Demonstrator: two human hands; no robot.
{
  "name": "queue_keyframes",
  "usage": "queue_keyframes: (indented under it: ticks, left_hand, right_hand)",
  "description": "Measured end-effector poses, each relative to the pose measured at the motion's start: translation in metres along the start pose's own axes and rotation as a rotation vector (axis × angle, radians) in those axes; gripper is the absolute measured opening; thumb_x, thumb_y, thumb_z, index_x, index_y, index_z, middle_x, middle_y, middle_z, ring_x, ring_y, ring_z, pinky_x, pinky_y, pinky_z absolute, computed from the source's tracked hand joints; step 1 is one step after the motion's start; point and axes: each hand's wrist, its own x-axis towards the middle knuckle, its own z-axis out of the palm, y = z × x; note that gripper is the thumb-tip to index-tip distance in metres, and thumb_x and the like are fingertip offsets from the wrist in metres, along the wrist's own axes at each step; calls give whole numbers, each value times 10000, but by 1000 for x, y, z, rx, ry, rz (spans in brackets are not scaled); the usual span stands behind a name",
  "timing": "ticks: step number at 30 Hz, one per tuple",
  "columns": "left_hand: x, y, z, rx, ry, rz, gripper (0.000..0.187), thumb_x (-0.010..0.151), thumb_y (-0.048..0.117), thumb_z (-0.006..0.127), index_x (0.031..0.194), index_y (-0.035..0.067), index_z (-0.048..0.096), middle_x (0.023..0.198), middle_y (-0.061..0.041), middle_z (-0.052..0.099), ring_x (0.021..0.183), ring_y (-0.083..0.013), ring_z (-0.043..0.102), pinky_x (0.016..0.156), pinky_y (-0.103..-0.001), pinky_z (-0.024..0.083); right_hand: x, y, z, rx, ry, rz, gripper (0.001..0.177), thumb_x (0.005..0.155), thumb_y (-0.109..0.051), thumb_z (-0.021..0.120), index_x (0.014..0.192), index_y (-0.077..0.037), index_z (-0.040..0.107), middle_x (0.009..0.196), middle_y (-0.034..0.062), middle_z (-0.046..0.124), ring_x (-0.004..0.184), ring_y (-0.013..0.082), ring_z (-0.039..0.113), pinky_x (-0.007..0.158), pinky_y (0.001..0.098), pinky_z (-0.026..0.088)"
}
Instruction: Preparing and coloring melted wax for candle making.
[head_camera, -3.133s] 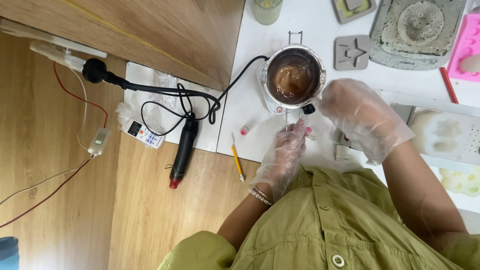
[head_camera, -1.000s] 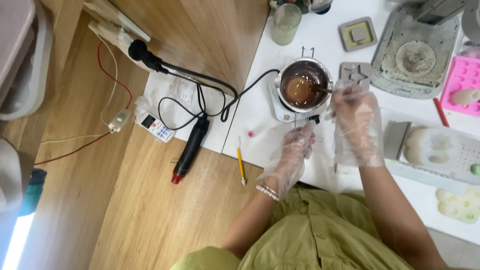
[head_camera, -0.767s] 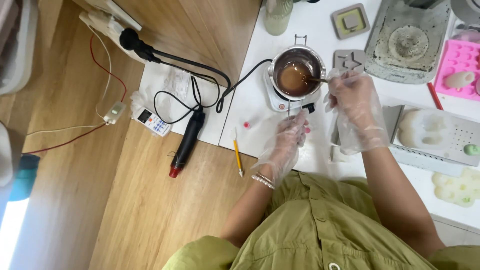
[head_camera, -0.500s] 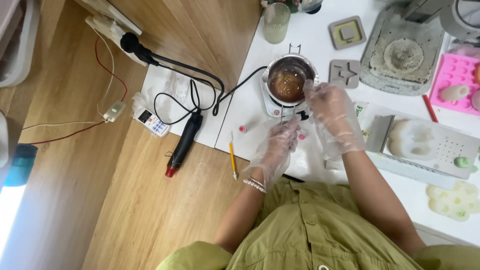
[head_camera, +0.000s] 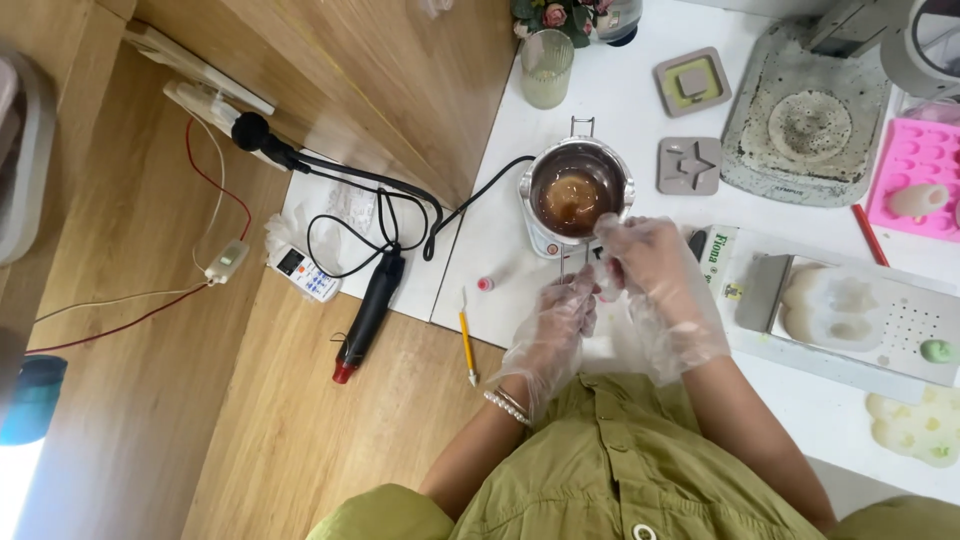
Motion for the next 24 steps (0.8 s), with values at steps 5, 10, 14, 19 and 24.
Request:
queue_keyframes:
  ticks: [5,10,14,19,24]
  left_hand:
    - [-17,18,3,-65,-97,-4,370,947,410,728,866,68,610,648,49,487,534,-79,434,474,-234,341]
    - [-16,10,3,-186,-99,-49,271,927,329,716,889,85,604,673,49,508,535,-84,429,472,-250,334]
    - [-7,20,1,-112,-93,-89,342,974,385,704,875,79,588,630,55,446,512,-78,402,462,-233,327]
    - [-12,21,2,-143,-87,-83,309,956,357,710,876,87,582,649,50,487,526,-76,434,459,-242,335]
    - [-7,15,-7,-155,-83,-137,319,930,369,744,876,98,584,649,58,483,522,-69,435,447,-233,323]
  right_hand:
    - [10,26,10,260,118,141,540,1012,-298,644,568,7,607,474,64,518,388,157,429,400,360,340]
    - [0,-15,-1,99,-60,234,544,995,-357,642,559,-34,621,466,68,541,376,159,436,390,311,352]
    - [5,-2,-6,92,-120,320,455,955,-369,654,589,-99,640,491,51,590,379,123,510,391,293,451]
    - [-3,-24,-3,50,-71,335,541,1026,-416,587,616,-63,597,490,36,530,374,120,391,382,305,345]
    - [-4,-16,-3,50,-122,205,569,993,-383,607,539,-40,610,455,52,551,350,131,471,384,298,398]
